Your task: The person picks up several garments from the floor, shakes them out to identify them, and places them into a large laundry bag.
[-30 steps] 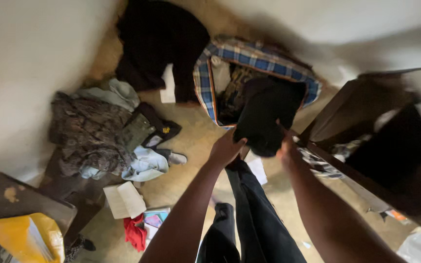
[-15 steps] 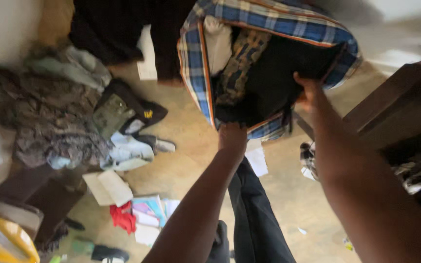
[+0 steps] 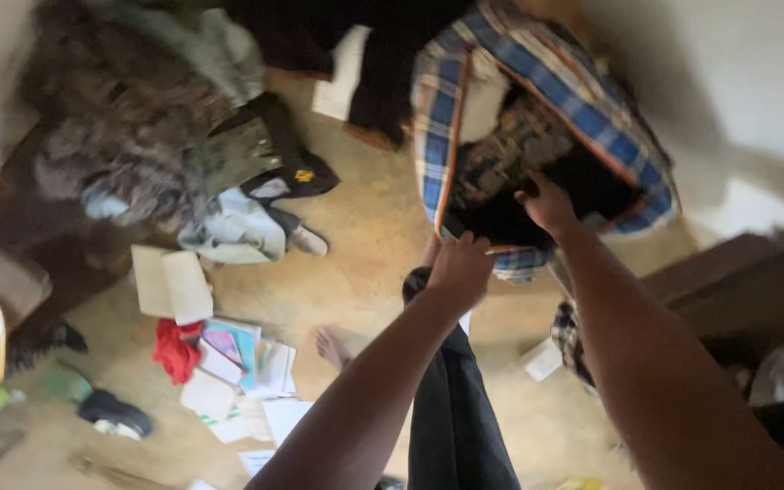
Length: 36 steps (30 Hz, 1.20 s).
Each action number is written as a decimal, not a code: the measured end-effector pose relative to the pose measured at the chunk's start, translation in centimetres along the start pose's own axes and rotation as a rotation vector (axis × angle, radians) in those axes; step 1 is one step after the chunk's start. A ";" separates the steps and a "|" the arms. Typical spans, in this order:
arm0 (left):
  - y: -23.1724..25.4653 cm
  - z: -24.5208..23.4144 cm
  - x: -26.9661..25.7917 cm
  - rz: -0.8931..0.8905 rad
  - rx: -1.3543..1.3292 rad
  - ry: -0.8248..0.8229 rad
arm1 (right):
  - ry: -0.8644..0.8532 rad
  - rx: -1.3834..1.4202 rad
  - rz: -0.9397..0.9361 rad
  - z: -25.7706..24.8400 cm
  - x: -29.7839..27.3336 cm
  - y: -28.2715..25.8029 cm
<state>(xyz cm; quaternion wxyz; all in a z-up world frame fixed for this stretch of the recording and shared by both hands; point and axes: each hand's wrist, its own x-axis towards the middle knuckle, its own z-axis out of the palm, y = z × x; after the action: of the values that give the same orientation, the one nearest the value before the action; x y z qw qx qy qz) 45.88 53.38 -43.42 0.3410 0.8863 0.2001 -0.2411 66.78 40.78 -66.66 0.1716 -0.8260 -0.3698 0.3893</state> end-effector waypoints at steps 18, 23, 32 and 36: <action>-28.3 -3.9 -36.5 -0.639 -1.845 1.052 | -0.300 0.141 -0.263 -1.4 -7.4 -50.7; -36.0 -3.4 -44.0 -0.516 -1.868 1.288 | -0.365 -0.036 -0.480 6.2 -7.8 -66.0; -46.5 -5.7 -56.1 -0.397 -1.911 1.336 | -0.529 -0.377 -0.575 22.5 -5.1 -83.5; -49.3 -7.4 -59.5 -0.405 -1.930 1.334 | -0.649 -0.536 -0.529 27.7 -3.7 -87.3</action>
<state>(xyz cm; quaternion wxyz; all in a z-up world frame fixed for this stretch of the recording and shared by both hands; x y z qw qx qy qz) -25.36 81.09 -30.12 0.6514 0.1663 0.5733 0.4685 2.23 96.22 -32.59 -0.0777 -0.5553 -0.6880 0.4608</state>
